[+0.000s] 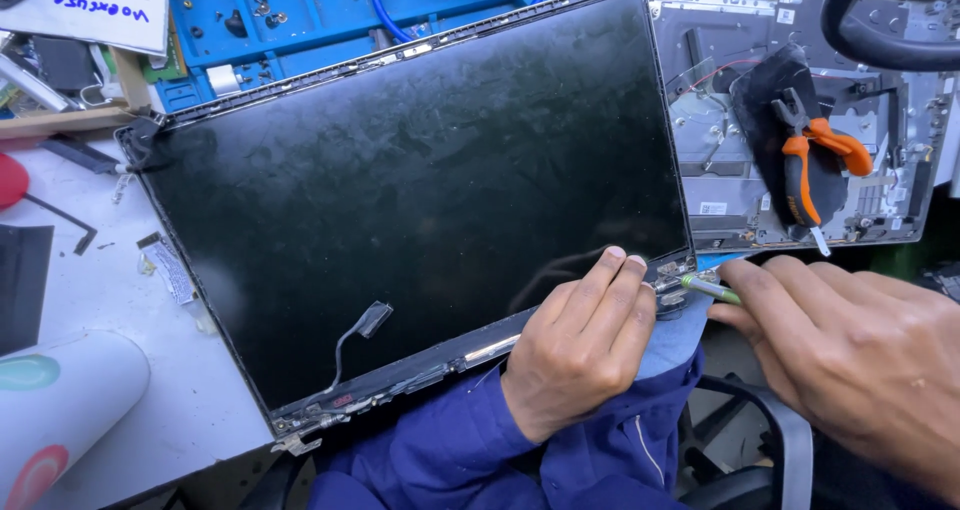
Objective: Using a small screwdriver to repair or adjust the hinge mechanism of a laptop screen.
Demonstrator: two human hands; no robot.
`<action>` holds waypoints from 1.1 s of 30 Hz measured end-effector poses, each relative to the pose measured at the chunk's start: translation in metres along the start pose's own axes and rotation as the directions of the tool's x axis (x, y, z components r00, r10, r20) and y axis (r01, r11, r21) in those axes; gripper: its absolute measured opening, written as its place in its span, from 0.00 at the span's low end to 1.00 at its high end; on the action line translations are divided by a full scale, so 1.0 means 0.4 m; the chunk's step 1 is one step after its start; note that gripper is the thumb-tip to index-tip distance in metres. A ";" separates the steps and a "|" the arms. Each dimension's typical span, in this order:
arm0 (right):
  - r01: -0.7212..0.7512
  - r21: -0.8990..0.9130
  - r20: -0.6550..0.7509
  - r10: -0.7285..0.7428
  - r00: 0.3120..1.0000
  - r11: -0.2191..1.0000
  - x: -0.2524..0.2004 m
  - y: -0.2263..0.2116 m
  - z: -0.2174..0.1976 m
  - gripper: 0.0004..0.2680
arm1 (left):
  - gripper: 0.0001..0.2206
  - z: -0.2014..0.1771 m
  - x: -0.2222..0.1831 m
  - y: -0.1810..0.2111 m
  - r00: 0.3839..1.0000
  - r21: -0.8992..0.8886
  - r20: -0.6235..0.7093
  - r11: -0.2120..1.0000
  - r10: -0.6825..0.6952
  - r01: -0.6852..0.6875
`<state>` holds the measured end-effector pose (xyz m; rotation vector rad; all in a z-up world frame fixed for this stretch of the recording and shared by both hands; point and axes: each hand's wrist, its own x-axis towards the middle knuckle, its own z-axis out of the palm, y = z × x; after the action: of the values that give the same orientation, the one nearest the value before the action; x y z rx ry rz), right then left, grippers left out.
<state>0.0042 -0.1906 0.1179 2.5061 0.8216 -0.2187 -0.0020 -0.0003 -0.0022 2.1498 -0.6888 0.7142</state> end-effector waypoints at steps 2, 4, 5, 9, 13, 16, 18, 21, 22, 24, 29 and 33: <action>0.034 0.046 -0.028 -0.033 0.999 0.998 0.005 0.004 -0.002 0.09 | 0.06 -0.002 -0.001 0.001 1.000 -0.005 0.001 1.000 0.002 -0.002; 0.068 0.091 -0.056 -0.063 0.996 0.993 0.009 0.006 -0.001 0.08 | 0.06 -0.002 -0.002 0.001 1.000 -0.012 0.004 1.000 0.006 -0.006; 0.074 0.109 -0.066 -0.067 0.996 0.991 0.010 0.006 0.001 0.06 | 0.06 -0.001 -0.002 0.002 1.000 -0.008 0.003 1.000 0.002 -0.002; 0.029 0.083 -0.020 -0.028 0.999 0.996 0.002 -0.005 0.004 0.12 | 0.07 0.003 -0.007 0.002 1.000 -0.005 0.006 1.000 0.004 -0.004; -0.063 0.058 -0.033 0.065 0.997 0.996 -0.018 -0.017 0.018 0.14 | 0.07 0.002 -0.007 0.006 1.000 0.002 0.004 1.000 0.010 -0.010; -0.084 0.030 0.015 0.083 0.996 0.996 -0.021 -0.011 0.016 0.14 | 0.06 0.002 -0.008 0.010 1.000 -0.027 0.005 1.000 0.005 -0.005; 0.060 0.028 -0.044 -0.059 0.997 0.998 -0.011 0.001 0.001 0.12 | 0.05 0.005 -0.005 0.011 1.000 -0.007 -0.027 1.000 0.006 -0.007; 0.084 0.134 -0.049 -0.078 0.996 0.987 -0.015 0.008 0.017 0.07 | 0.06 0.001 -0.002 0.017 1.000 -0.026 -0.030 1.000 -0.002 0.001; 0.081 0.132 -0.056 -0.074 0.996 0.988 -0.011 0.009 0.020 0.07 | 0.06 0.001 -0.001 0.017 0.999 -0.022 -0.033 1.000 0.005 -0.006; 0.085 0.189 -0.137 -0.059 0.989 0.978 -0.005 0.008 0.028 0.08 | 0.06 0.002 -0.003 0.020 1.000 -0.013 -0.029 1.000 -0.005 0.005; 0.014 0.236 -0.165 0.026 0.986 0.972 0.014 -0.014 0.037 0.11 | 0.11 0.001 -0.011 0.023 1.000 -0.043 0.018 0.999 -0.013 0.014; -0.039 0.296 -0.131 0.081 0.988 0.954 0.011 -0.014 0.037 0.09 | 0.16 -0.015 -0.010 0.035 0.999 -0.106 0.050 0.994 -0.020 0.025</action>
<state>0.0045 -0.1919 0.1015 2.8492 0.8174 -0.1510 -0.0157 -0.0023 0.0052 2.0798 -0.7115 0.6014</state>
